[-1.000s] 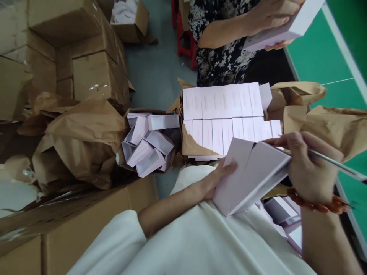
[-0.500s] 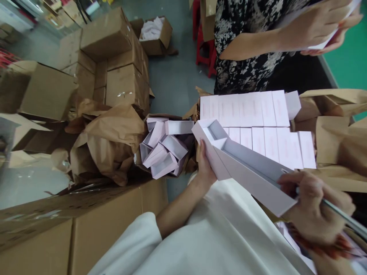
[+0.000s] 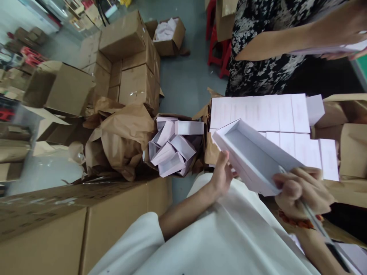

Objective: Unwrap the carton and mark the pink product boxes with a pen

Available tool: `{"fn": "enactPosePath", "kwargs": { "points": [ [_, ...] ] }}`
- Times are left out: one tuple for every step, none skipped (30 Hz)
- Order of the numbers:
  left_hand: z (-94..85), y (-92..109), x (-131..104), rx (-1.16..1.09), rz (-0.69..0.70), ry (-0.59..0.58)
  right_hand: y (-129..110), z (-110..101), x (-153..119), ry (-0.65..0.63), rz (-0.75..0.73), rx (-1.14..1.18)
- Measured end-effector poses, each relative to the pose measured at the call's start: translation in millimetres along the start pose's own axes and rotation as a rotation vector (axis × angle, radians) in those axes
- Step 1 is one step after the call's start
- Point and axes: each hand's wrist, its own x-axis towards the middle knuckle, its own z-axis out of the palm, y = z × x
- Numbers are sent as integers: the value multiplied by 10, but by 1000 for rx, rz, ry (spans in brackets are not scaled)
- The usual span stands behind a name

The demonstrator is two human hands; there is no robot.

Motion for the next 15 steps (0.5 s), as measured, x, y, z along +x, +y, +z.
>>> {"fn": "enactPosePath", "kwargs": {
  "points": [
    [-78, 39, 24, 25, 21, 37, 9, -8, -16, -120, -42, 55],
    [-163, 78, 43, 35, 33, 79, 5, 3, -43, -226, -56, 113],
    [-257, 118, 58, 29, 36, 118, -10, 32, -75, -301, -47, 159],
    [-358, 163, 71, 11, 31, 154, -34, 74, -108, -335, -30, 188],
    [-469, 214, 81, -12, 34, 194, -62, 124, -138, -342, -13, 189],
    [-588, 274, 92, -38, 51, 239, -89, 176, -164, -342, 10, 173],
    [-716, 345, 101, -65, 92, 293, -109, 222, -184, -338, 46, 152],
    [-851, 430, 111, -93, 148, 361, -120, 258, -200, -335, 103, 130],
    [-991, 529, 119, -118, 204, 431, -119, 281, -214, -335, 175, 115],
    [-1133, 641, 127, -142, 257, 507, -107, 291, -229, -333, 241, 109],
    [-1273, 763, 134, -164, 292, 584, -85, 289, -246, -341, 301, 106],
    [-1410, 892, 142, -180, 309, 648, -56, 278, -269, -360, 342, 108],
    [-1540, 1024, 151, -193, 328, 707, -24, 262, -298, -381, 358, 114],
    [-1662, 1156, 162, -196, 339, 737, 8, 244, -331, -407, 357, 126],
    [-1775, 1282, 177, -193, 350, 759, 37, 228, -368, -421, 354, 141]
  ]
}}
